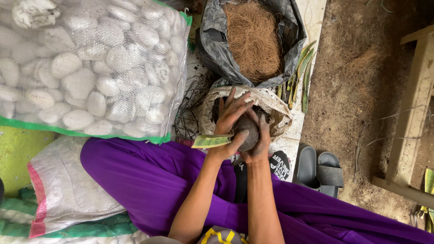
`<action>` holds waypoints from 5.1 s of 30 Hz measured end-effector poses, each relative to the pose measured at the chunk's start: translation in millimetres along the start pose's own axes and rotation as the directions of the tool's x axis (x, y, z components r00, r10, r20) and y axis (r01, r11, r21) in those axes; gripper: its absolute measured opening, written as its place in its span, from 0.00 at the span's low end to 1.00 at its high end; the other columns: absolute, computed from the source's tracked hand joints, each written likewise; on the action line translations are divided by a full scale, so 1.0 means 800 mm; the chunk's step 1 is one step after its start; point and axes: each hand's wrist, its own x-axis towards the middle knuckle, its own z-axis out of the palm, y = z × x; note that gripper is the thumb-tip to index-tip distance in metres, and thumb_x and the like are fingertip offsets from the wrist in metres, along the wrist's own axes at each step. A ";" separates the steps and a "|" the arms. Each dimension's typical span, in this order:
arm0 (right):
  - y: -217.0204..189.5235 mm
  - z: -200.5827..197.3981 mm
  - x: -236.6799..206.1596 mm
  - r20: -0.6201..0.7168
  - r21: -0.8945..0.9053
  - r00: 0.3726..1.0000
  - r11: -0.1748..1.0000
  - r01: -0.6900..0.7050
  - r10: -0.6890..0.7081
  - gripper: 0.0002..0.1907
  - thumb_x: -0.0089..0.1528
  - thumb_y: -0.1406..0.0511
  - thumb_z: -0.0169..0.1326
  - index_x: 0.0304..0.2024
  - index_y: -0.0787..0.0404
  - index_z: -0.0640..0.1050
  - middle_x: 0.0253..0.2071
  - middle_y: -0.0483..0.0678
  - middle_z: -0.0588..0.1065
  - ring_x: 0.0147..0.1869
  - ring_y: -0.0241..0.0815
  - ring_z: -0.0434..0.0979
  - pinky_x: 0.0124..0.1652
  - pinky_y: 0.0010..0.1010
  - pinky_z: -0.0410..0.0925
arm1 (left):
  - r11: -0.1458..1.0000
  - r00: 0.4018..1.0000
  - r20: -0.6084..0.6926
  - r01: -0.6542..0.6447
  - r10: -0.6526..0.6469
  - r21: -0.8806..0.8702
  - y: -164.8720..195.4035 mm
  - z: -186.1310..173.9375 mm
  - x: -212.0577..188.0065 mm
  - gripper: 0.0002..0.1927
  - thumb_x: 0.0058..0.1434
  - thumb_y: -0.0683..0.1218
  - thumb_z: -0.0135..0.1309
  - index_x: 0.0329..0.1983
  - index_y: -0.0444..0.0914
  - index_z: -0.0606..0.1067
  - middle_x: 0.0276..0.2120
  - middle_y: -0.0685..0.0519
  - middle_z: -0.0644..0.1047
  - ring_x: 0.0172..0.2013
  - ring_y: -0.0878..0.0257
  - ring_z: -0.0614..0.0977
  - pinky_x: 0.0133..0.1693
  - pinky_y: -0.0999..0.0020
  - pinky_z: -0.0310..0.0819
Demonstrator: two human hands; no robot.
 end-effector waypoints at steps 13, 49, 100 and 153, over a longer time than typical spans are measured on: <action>0.008 0.001 0.005 0.065 -0.239 0.931 0.901 0.363 -0.359 0.24 0.63 0.53 0.53 0.48 0.68 0.77 0.48 0.61 0.76 0.51 0.55 0.78 0.50 0.44 0.76 | 0.991 0.967 -0.225 0.131 -0.122 0.026 -0.026 0.013 -0.006 0.43 0.65 0.72 0.43 0.75 0.44 0.61 0.79 0.47 0.51 0.80 0.42 0.41 0.76 0.36 0.25; 0.003 0.013 0.005 0.104 -0.359 0.901 0.829 0.429 -0.421 0.33 0.66 0.45 0.49 0.51 0.71 0.79 0.52 0.63 0.77 0.57 0.57 0.77 0.58 0.46 0.70 | 0.882 0.897 -0.173 0.336 -0.406 -0.331 -0.048 0.015 0.000 0.38 0.63 0.65 0.51 0.70 0.40 0.65 0.70 0.43 0.62 0.71 0.46 0.62 0.69 0.40 0.54; -0.003 0.022 0.009 -0.085 -0.240 0.985 0.963 0.127 -0.151 0.51 0.65 0.34 0.25 0.76 0.63 0.56 0.77 0.57 0.57 0.81 0.57 0.54 0.73 0.51 0.52 | 0.804 0.948 0.012 0.277 -0.319 -0.527 -0.049 0.011 -0.014 0.26 0.56 0.43 0.66 0.56 0.35 0.71 0.51 0.49 0.78 0.55 0.61 0.80 0.62 0.63 0.74; -0.010 0.029 -0.007 0.266 -0.718 0.938 0.604 0.346 -0.221 0.59 0.62 0.26 0.15 0.81 0.56 0.39 0.85 0.54 0.38 0.90 0.54 0.32 0.82 0.52 0.31 | 0.836 0.966 -0.103 0.148 -0.236 -0.528 -0.036 -0.018 -0.012 0.12 0.65 0.43 0.55 0.47 0.31 0.77 0.45 0.46 0.81 0.49 0.61 0.82 0.56 0.64 0.77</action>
